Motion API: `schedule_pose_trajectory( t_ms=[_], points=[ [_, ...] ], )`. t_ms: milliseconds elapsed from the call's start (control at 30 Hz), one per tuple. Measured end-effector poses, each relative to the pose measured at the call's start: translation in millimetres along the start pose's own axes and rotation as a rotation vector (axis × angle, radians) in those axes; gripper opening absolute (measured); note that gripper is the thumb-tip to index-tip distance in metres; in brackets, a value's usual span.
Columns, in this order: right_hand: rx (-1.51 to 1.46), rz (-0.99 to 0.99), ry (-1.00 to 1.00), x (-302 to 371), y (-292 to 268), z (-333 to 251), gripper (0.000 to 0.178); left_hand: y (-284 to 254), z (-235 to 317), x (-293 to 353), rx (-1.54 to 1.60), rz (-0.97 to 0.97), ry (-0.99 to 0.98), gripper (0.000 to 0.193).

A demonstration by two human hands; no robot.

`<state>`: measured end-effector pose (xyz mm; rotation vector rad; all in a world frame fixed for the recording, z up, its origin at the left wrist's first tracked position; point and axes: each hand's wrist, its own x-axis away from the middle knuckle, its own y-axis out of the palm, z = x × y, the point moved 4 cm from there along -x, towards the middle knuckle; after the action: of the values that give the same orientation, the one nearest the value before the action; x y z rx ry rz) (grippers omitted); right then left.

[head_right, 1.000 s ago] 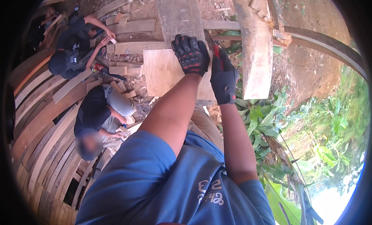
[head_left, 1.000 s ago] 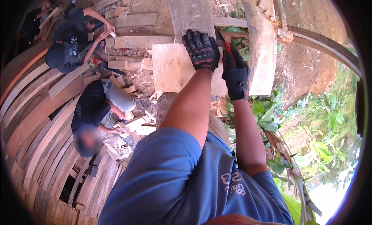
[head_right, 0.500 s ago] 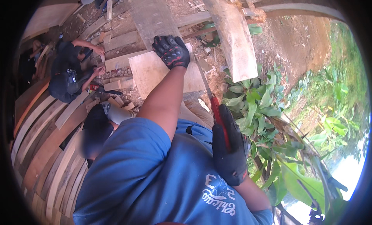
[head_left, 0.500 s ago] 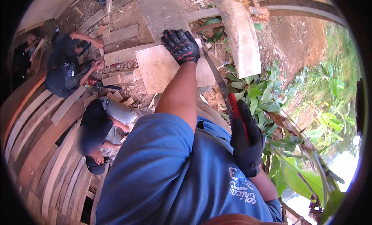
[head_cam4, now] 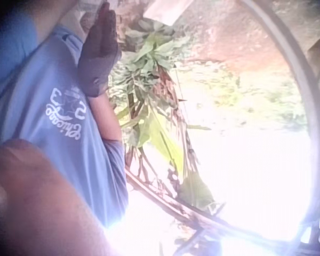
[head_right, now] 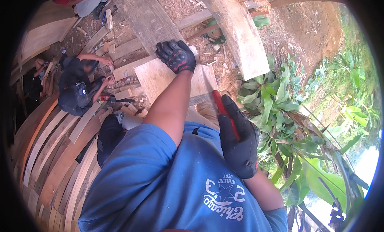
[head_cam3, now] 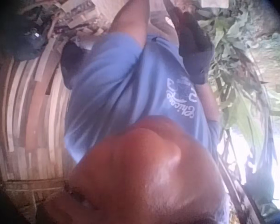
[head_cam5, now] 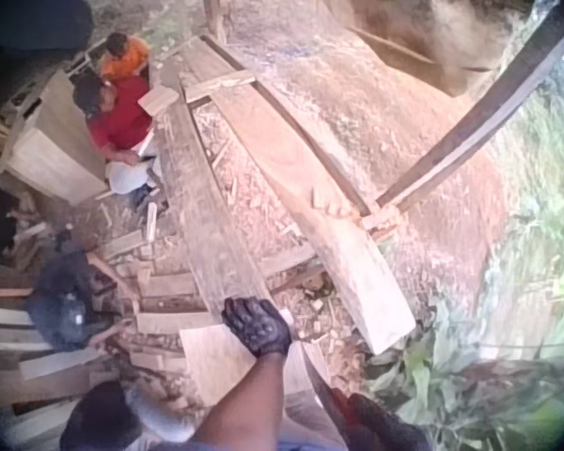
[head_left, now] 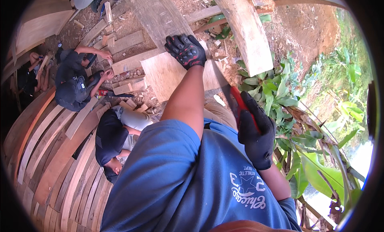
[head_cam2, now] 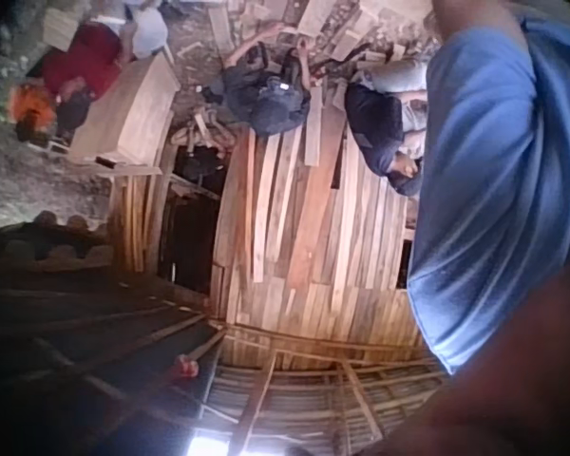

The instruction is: The person saws a piece of wood held in place by hand on a wooden beam.

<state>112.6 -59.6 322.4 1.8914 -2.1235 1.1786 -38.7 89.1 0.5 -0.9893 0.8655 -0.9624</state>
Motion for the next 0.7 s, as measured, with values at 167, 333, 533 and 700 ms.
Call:
schedule_pose_trajectory(
  t_ms=[167, 333, 533, 700],
  points=[
    [0.013, 0.067, -0.048, -39.9, 44.6, 43.7, 0.042, -3.6, 8.1, 1.2, -0.020, -0.021, -0.003, 0.036],
    [0.051, 0.095, -0.165, -51.0, 43.5, 50.6, 0.041, -2.4, 1.9, -1.6, -0.015, -0.028, -0.025, 0.038],
    [0.022, 0.103, -0.113, -83.4, 99.0, 69.9, 0.043, 6.4, 8.1, -12.6, -0.013, 0.032, 0.023, 0.038],
    [-0.038, 0.103, -0.047, -84.6, 100.0, 85.0, 0.044, -8.8, 3.7, 4.4, 0.035, -0.036, 0.003, 0.036]
  ],
)
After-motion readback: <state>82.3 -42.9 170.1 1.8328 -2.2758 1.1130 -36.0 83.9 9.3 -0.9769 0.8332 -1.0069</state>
